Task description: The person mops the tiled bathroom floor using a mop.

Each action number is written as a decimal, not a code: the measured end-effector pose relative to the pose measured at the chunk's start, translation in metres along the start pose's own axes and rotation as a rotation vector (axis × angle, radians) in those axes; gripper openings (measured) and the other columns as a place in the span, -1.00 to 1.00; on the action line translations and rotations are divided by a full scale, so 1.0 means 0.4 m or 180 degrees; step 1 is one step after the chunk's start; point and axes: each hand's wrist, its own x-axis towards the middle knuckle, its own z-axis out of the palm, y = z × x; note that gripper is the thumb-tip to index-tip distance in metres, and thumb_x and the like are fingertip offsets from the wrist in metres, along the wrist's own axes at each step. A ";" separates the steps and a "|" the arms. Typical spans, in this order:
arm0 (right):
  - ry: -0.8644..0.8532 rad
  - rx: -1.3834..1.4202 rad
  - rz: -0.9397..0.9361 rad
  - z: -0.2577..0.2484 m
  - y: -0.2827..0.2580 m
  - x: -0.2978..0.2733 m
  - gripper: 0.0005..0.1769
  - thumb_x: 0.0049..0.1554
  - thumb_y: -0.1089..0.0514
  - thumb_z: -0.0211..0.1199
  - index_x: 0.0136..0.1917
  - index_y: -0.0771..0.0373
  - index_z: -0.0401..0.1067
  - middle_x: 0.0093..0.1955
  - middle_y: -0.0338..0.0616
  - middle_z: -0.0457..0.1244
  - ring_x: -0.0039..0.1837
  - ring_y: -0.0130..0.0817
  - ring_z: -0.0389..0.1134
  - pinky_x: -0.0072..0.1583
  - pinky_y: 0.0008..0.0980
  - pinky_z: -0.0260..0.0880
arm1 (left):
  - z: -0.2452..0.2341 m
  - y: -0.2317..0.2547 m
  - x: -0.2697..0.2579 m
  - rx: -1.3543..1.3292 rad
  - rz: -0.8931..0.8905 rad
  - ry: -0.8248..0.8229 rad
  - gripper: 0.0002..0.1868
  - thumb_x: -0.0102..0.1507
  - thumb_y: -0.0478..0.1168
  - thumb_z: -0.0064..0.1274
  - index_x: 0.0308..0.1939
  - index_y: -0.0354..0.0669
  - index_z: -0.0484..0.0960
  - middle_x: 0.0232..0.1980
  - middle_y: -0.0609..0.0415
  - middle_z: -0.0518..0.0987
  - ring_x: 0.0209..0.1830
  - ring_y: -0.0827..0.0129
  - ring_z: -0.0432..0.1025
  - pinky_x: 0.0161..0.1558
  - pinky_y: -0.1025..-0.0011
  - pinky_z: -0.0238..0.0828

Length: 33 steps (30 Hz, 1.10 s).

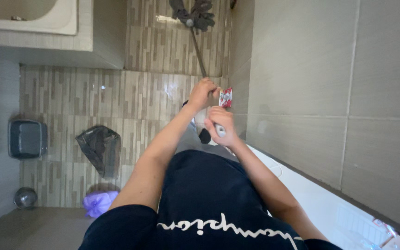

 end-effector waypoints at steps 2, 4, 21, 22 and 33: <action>0.0042 0.0121 0.0005 -0.051 -0.079 -0.007 -0.78 0.06 0.37 0.21 -0.35 0.39 0.22 -0.34 0.05 0.09 -0.25 0.02 0.16 -0.08 -0.13 0.23 | -0.019 0.093 -0.003 -0.0147 -0.0279 0.0016 -0.71 0.21 -0.25 0.20 -0.60 -0.18 0.55 -0.50 -0.10 0.50 -0.37 -0.04 0.42 -0.27 0.04 0.33; 0.0090 0.0128 0.0060 -0.090 -0.169 -0.007 -0.73 0.04 0.35 0.21 -0.43 0.32 0.22 -0.42 0.01 0.10 -0.33 -0.01 0.18 -0.20 -0.17 0.16 | -0.049 0.186 -0.008 -0.0418 -0.0085 0.0238 -0.74 0.19 -0.25 0.19 -0.59 -0.17 0.56 -0.52 -0.08 0.49 -0.42 -0.03 0.41 -0.31 0.05 0.32; -0.0141 -0.0287 -0.0772 0.088 -0.006 -0.024 -0.72 -0.06 0.36 0.24 -0.43 0.27 0.14 -0.42 -0.02 0.05 -0.37 0.00 0.10 -0.27 -0.08 0.06 | -0.064 -0.041 -0.101 -0.0310 0.0420 0.0141 -0.89 0.16 -0.29 0.17 -0.44 -0.17 0.57 -0.41 -0.07 0.54 -0.29 -0.03 0.43 -0.18 0.08 0.35; -0.0100 -0.0247 -0.0528 0.104 0.014 -0.019 -0.72 0.00 0.39 0.23 -0.40 0.30 0.16 -0.38 0.02 0.06 -0.31 0.03 0.12 -0.22 -0.08 0.10 | -0.059 -0.070 -0.093 -0.0369 0.0064 -0.0068 -0.76 0.25 -0.27 0.22 -0.49 -0.15 0.52 -0.39 -0.08 0.53 -0.24 -0.02 0.43 -0.13 0.09 0.36; 0.0302 0.0078 -0.0079 0.215 -0.178 0.016 -0.79 0.05 0.39 0.22 -0.35 0.33 0.25 -0.37 0.01 0.10 -0.29 -0.01 0.18 -0.08 -0.15 0.29 | -0.180 -0.007 -0.169 -0.0374 -0.0043 0.0052 -0.66 0.19 -0.24 0.20 -0.63 -0.21 0.45 -0.53 -0.14 0.45 -0.39 -0.09 0.40 -0.29 0.02 0.32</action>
